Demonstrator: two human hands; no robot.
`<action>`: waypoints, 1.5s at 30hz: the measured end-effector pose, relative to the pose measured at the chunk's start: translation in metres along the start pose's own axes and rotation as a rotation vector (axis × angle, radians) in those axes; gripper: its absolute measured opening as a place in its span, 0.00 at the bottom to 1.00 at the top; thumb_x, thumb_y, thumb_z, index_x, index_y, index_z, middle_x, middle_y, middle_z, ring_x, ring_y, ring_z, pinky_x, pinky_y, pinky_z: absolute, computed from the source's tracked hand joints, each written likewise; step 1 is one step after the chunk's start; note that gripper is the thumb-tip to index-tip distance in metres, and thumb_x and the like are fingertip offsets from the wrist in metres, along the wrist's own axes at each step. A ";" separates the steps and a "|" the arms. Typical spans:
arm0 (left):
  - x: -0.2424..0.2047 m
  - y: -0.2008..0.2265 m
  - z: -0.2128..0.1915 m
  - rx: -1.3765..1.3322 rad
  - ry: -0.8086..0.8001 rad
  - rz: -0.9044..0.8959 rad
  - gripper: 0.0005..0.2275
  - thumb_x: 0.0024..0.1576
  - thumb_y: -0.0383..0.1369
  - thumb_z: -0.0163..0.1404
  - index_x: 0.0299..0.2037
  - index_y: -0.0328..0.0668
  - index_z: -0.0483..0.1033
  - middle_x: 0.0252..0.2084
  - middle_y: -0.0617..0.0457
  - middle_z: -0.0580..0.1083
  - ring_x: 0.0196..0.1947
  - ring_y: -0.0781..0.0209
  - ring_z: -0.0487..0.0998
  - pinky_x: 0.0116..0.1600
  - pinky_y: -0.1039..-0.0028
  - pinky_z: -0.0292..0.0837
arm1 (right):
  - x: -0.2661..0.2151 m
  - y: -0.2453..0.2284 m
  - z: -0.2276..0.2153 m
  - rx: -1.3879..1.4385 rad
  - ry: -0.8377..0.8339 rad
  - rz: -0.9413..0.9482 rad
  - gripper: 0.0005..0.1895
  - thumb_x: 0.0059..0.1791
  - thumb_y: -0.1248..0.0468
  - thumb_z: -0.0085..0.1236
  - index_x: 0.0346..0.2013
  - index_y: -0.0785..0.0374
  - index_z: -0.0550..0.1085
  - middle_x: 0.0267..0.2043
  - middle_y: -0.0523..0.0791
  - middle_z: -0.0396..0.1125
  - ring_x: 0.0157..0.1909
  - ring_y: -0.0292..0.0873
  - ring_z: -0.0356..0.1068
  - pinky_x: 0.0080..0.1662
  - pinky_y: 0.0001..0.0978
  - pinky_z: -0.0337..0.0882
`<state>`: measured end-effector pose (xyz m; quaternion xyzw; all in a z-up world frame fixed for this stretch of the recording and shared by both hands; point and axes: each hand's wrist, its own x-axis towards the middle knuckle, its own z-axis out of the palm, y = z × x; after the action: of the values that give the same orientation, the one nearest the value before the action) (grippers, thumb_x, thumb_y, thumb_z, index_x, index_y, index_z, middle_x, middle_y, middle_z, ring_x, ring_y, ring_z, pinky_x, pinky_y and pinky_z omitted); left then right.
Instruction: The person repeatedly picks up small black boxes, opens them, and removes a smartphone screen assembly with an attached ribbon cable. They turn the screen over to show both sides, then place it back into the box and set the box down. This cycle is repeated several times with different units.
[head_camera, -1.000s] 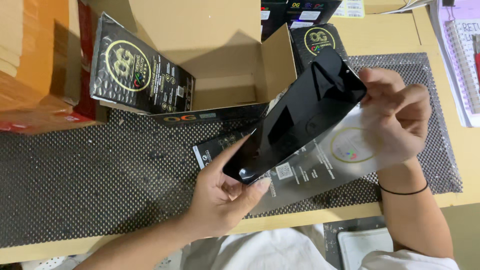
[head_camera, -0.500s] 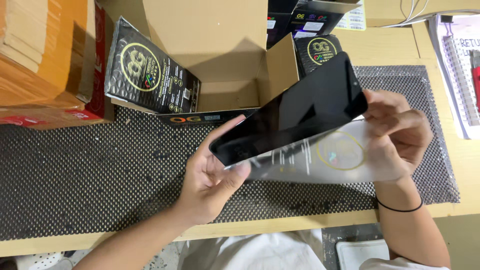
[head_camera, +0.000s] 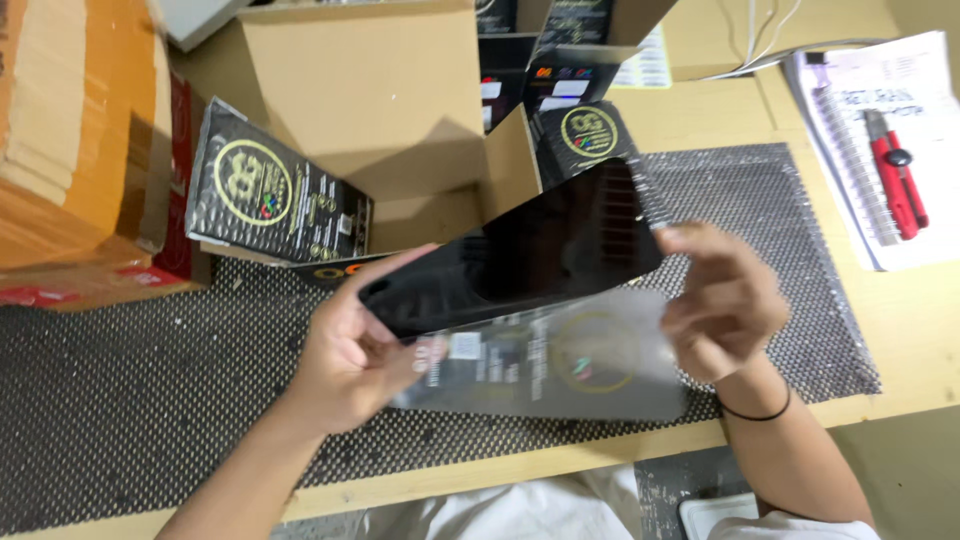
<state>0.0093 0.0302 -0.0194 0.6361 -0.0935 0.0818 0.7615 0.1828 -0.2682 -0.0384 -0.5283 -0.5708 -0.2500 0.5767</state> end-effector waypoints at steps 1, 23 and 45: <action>0.001 0.001 -0.007 0.001 -0.007 0.009 0.33 0.52 0.28 0.62 0.68 0.36 0.61 0.27 0.49 0.79 0.13 0.68 0.76 0.13 0.82 0.72 | 0.002 -0.003 0.003 -0.007 0.000 -0.009 0.07 0.50 0.59 0.51 0.29 0.56 0.72 0.56 0.56 0.68 0.60 0.50 0.71 0.58 0.42 0.77; -0.004 0.004 -0.058 -0.106 -0.049 0.054 0.31 0.45 0.25 0.65 0.62 0.29 0.71 0.54 0.45 0.79 0.54 0.57 0.82 0.60 0.68 0.79 | 0.023 -0.032 0.032 0.028 -0.370 -0.102 0.07 0.57 0.59 0.55 0.43 0.49 0.82 0.78 0.42 0.47 0.58 0.38 0.67 0.53 0.36 0.71; 0.012 0.010 0.001 -0.092 -0.161 -0.370 0.31 0.52 0.24 0.56 0.70 0.42 0.64 0.57 0.47 0.77 0.54 0.57 0.77 0.59 0.69 0.76 | 0.034 -0.046 0.020 -0.008 -0.014 0.567 0.07 0.50 0.62 0.57 0.29 0.61 0.73 0.65 0.53 0.60 0.67 0.47 0.64 0.64 0.34 0.75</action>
<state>0.0185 0.0315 -0.0066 0.6116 -0.0395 -0.1149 0.7818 0.1414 -0.2541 0.0031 -0.6710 -0.4031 -0.0771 0.6175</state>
